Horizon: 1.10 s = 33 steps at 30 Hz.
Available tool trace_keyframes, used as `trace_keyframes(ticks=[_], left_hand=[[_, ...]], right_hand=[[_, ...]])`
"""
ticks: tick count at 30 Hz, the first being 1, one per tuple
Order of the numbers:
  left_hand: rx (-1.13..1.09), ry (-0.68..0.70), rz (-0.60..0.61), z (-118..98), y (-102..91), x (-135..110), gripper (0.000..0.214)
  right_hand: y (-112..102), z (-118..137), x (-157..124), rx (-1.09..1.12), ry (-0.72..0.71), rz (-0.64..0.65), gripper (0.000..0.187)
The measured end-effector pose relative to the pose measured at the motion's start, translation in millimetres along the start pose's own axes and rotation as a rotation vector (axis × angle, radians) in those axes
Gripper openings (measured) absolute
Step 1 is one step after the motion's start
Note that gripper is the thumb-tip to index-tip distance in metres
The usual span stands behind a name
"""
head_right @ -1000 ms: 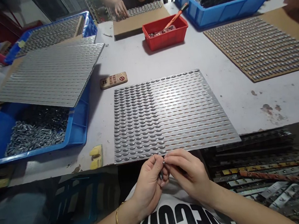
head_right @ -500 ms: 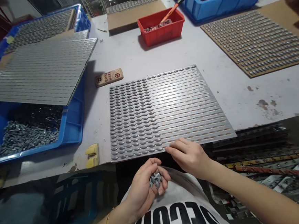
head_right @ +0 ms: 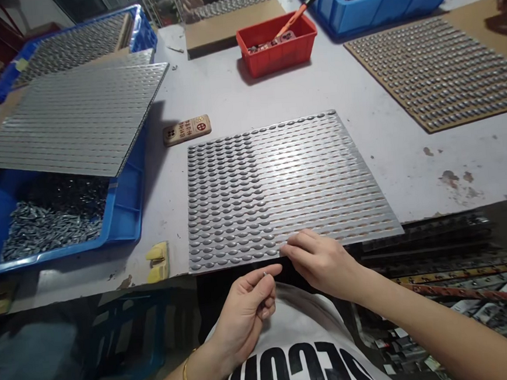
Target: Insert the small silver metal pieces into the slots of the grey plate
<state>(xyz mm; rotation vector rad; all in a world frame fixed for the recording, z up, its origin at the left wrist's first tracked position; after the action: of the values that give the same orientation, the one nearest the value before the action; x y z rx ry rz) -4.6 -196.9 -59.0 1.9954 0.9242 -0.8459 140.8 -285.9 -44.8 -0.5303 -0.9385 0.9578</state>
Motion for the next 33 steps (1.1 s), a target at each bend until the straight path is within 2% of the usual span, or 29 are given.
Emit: trace_keyframes(ticks=[3,6,10,14,17,20,24,27,30,31,33], left_hand=[[0.010,0.005,0.053,-2,5.5,0,0.038],[0.039,0.010,0.119,-3,13.1,-1,0.032],[0.057,0.027,0.155,-4,19.8,0,0.021],[-0.010,0.008,0.190,-3,22.0,0,0.020],[0.013,-0.015,0.249,0,23.9,-2,0.023],[0.071,-0.053,0.305,2,27.3,-5,0.025],[0.069,-0.137,0.336,-3,31.4,-10,0.024],[0.029,-0.207,0.282,-7,25.8,-10,0.028],[-0.053,-0.205,0.111,-2,6.4,-4,0.033],[-0.078,-0.200,0.043,1,-1.8,-2,0.033],[-0.105,-0.272,-0.013,12,-13.9,0,0.030]], right_hand=[[-9,7,4,0.191,0.072,-0.015,0.033],[-15,21,11,0.321,0.092,0.025,0.033],[-17,30,17,0.320,0.109,0.077,0.023],[-18,27,17,0.335,0.121,0.088,0.029],[-19,26,16,0.314,0.070,0.145,0.034],[-17,27,14,0.325,0.016,0.238,0.028],[-20,22,9,0.299,0.030,0.173,0.018],[-23,13,6,0.327,0.103,0.078,0.016],[-22,0,7,0.329,0.189,-0.008,0.017],[-20,-3,8,0.314,0.196,-0.028,0.018],[-13,-8,11,0.281,0.167,-0.052,0.022]])
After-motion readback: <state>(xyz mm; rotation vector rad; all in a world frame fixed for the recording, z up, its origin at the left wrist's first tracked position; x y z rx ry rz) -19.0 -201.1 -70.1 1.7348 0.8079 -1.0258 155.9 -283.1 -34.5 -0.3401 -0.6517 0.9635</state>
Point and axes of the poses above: each hand's wrist, its own x-axis towards the middle knuckle, its own y-axis out of the palm, z = x × y, the point moved 4 cm from there along x, towards the middle knuckle, and after that the axes turned 10 degrees about -z, right-handed, at the moved point
